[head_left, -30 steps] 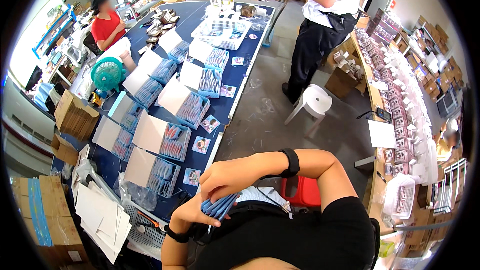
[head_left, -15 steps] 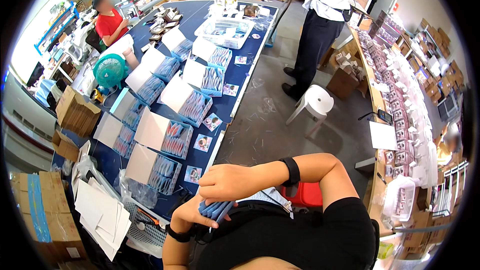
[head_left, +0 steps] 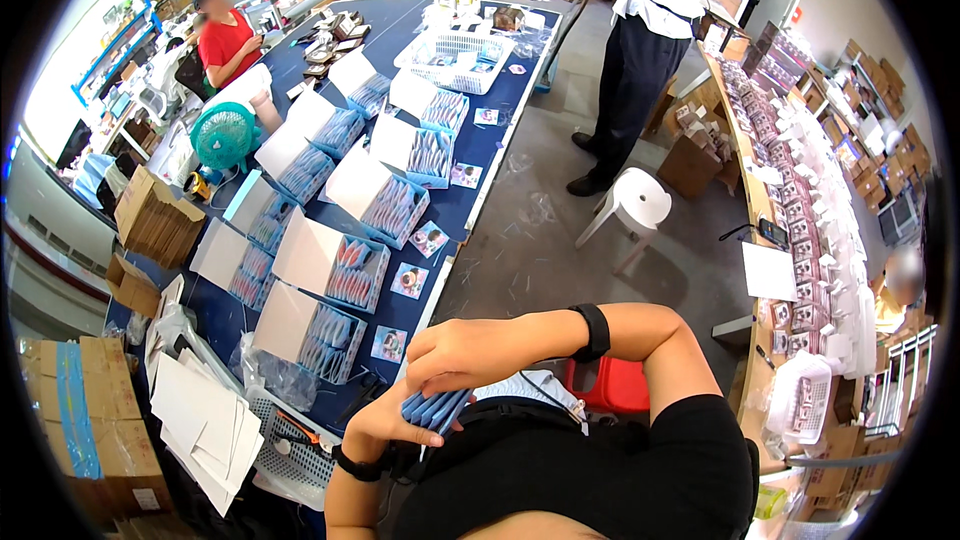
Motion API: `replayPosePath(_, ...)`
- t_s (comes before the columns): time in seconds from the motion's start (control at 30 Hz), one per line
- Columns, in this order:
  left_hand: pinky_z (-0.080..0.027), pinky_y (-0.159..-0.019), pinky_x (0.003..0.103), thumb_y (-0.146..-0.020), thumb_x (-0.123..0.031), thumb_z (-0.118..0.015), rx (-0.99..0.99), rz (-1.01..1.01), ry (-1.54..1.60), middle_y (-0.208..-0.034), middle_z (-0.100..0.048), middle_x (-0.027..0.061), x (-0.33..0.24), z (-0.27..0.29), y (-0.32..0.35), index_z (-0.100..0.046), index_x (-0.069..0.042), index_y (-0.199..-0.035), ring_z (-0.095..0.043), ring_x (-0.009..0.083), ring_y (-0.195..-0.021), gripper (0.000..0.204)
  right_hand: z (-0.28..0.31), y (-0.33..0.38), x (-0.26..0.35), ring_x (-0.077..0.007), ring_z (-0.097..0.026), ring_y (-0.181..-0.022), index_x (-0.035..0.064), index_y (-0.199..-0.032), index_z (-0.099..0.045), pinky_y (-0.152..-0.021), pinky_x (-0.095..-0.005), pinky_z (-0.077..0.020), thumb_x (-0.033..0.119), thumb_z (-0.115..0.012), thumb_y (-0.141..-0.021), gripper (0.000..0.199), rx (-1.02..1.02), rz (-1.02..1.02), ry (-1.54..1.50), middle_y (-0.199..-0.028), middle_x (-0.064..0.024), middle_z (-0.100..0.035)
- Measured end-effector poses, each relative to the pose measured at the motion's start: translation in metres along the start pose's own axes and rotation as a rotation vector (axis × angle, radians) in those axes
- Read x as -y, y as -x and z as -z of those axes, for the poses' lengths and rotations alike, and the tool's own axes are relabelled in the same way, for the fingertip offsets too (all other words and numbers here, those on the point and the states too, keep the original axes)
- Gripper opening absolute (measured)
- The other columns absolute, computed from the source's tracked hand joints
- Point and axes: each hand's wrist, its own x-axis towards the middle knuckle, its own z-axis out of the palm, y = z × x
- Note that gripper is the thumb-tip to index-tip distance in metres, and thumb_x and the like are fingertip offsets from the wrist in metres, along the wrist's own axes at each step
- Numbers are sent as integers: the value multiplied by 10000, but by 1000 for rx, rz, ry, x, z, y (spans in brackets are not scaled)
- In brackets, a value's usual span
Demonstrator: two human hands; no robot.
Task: The person handles stacks of small blue plastic-wrapped items at a workbench. They use scissors to trim the edges of the plastic packaging on the stacks. The person also moves items between boxes and a white basket on the table.
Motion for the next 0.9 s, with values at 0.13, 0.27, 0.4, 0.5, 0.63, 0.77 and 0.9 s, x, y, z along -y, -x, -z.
replayPosePath(0.13, -530, -825, 329, -617, -84, -843, 19, 28, -54, -1207, -543, 143, 2, 1, -2, -397, 3, -1315, -630, 220, -931, 833, -2, 1, -3, -292, -569, -776, 41, -859, -587, -662, -380, -454, 157, -603, -841, 118, 64, -44, 8, -833, -121, -551)
replayPosePath(0.27, -531, -823, 332, -629, -89, -840, 33, 55, -14, -1212, -541, 146, 7, 2, -3, -377, 3, -1331, -625, 220, -943, 846, 3, 1, 4, -291, -568, -780, 42, -840, -570, -653, -376, -453, 165, -636, -806, 144, 85, -130, 45, -830, -120, -547)
replayPosePath(0.4, -533, -821, 337, -639, -76, -834, -1, 70, 33, -1215, -540, 151, 5, 1, 1, -366, -1, -1335, -624, 225, -943, 842, 3, -1, 9, -295, -573, -795, 36, -828, -565, -659, -381, -467, 160, -667, -761, 173, 47, -93, 239, -824, -118, -545)
replayPosePath(0.5, -534, -819, 343, -643, -47, -826, -33, 70, 43, -1220, -538, 157, 6, 2, 1, -366, -9, -1331, -628, 232, -936, 829, -2, 1, 10, -296, -581, -809, 26, -850, -587, -675, -387, -479, 141, -661, -760, 164, 58, -91, 326, -829, -120, -552)
replayPosePath(0.63, -536, -815, 354, -634, -23, -823, -62, 26, 78, -1231, -531, 170, 14, 4, -4, -363, -19, -1330, -635, 247, -933, 834, -4, 11, 3, -310, -592, -823, 15, -896, -616, -685, -386, -488, 122, -640, -769, 167, 44, -64, 357, -857, -131, -573)
replayPosePath(0.77, -553, -802, 421, -583, -62, -846, -97, 3, 107, -1203, -516, 229, -2, -5, -4, -355, 6, -1319, -563, 312, -1075, 888, 0, 9, 4, -314, -584, -801, 5, -864, -608, -684, -389, -488, 120, -641, -777, 148, 4, -90, 300, -835, -139, -587)
replayPosePath(0.9, -566, -764, 450, -569, -79, -840, -116, -3, 105, -1176, -504, 255, 1, -6, -11, -356, 29, -1310, -549, 346, -1070, 891, -5, 23, 0, -302, -594, -817, 6, -832, -617, -670, -379, -498, 109, -631, -782, 115, -53, -133, 357, -843, -132, -604)
